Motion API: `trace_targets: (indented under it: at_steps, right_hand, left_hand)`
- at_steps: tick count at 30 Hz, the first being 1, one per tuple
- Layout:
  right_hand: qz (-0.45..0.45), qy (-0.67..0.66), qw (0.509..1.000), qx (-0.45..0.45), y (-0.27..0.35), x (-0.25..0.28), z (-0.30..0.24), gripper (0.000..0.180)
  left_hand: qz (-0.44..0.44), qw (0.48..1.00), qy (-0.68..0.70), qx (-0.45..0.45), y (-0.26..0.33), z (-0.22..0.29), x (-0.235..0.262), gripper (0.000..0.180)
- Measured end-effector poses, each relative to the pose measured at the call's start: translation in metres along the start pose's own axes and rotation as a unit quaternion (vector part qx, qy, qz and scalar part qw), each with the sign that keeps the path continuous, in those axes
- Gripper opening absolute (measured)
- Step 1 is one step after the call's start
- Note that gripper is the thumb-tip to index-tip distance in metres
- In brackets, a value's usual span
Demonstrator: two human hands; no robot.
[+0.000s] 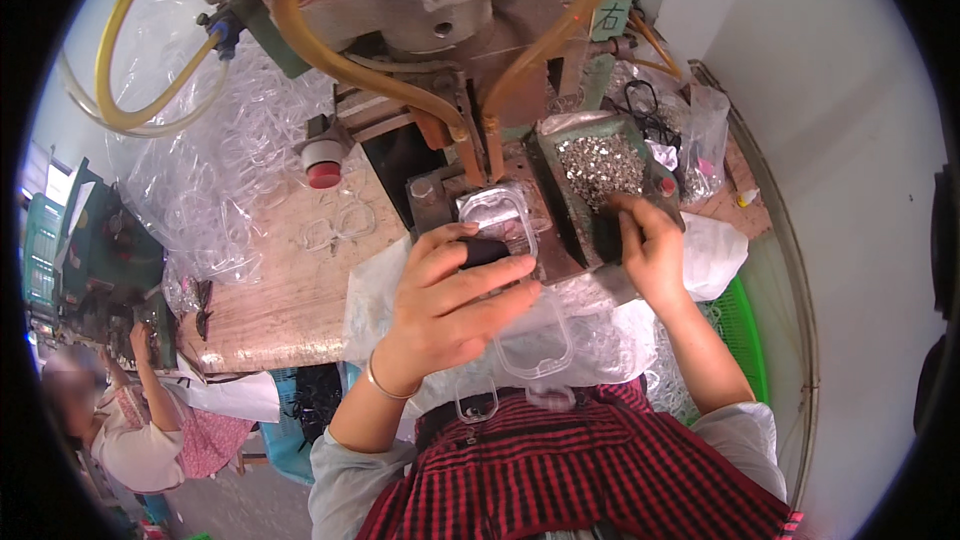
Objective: The person repeatedly places small clear plastic frames into a press machine, activates the press, removes the frames, and sets them aside. The person also briefly handles a small white plastic piece and a metal component near the machine.
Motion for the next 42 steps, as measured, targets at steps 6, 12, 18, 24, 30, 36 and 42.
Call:
trace_targets:
  at_steps: [6, 12, 18, 24, 30, 36, 42]
  right_hand:
    - [0.081, -0.024, 0.993, -0.084, -0.024, 0.014, 0.028, 0.017]
    - [0.010, 0.150, 0.988, -0.044, -0.006, 0.007, 0.005, 0.009]
    - [0.000, 0.255, 0.966, -0.043, -0.007, -0.006, 0.006, 0.011]
    - [0.053, 0.106, 0.985, -0.124, -0.008, 0.001, -0.004, 0.013]
    - [0.085, 0.135, 0.987, 0.017, -0.018, -0.004, -0.003, 0.014]
    - [0.116, 0.123, 0.985, -0.036, 0.016, 0.017, 0.005, 0.014]
    - [0.088, -0.161, 0.976, -0.120, 0.013, 0.017, -0.032, 0.012]
  left_hand:
    - [-0.035, 0.999, 0.005, 0.021, -0.011, 0.003, 0.008, 0.028]
    - [-0.034, 0.999, 0.009, 0.026, -0.002, 0.002, 0.004, 0.032]
    - [0.042, 0.992, -0.006, 0.119, 0.027, 0.035, 0.002, 0.039]
    - [0.324, 0.895, -0.128, 0.280, 0.044, -0.007, 0.067, 0.020]
    - [0.070, 0.870, -0.388, 0.295, 0.093, -0.186, 0.072, 0.009]
    - [-0.231, 0.892, -0.298, 0.251, 0.139, -0.224, 0.028, 0.021]
    - [-0.224, 0.881, -0.181, 0.375, 0.122, -0.204, 0.041, 0.032]
Point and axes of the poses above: each hand's wrist, its own y-axis away from the middle knuckle, its own x-axis out of the back of the hand, z = x × y, the point moved 1 cm from there along -y, towards the middle knuckle, and after that the axes turned 6 degrees about -y, right-handed, at the moved point
